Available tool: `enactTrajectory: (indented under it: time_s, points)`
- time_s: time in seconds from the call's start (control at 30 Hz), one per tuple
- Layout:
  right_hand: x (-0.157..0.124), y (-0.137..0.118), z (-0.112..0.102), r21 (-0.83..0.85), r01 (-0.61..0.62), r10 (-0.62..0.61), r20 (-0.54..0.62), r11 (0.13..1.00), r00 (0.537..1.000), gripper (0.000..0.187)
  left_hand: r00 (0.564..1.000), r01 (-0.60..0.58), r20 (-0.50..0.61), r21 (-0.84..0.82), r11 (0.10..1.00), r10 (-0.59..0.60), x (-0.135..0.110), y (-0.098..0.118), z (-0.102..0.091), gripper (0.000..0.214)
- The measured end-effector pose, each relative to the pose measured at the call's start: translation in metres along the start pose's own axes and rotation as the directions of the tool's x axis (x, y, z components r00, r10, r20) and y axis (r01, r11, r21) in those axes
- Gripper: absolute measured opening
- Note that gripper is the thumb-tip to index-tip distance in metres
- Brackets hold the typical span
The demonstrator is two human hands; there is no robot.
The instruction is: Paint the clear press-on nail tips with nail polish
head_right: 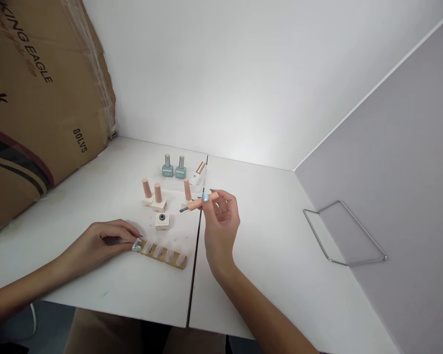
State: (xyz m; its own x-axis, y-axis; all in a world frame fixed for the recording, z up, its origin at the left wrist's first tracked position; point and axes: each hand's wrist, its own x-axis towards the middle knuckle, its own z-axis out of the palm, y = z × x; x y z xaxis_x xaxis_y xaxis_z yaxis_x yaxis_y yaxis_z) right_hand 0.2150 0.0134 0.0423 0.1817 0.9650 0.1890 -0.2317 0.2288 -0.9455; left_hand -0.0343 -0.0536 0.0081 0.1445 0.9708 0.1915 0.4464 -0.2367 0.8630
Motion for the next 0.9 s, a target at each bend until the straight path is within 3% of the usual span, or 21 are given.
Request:
enactTrajectory:
  time_s: [0.9]
  points:
    - [0.003, 0.011, 0.007, -0.057, -0.04, 0.042, 0.044, 0.998, 0.998, 0.025, 0.998, -0.038, 0.052, 0.018, 0.999, 0.037, -0.003, -0.017, -0.008, 0.01]
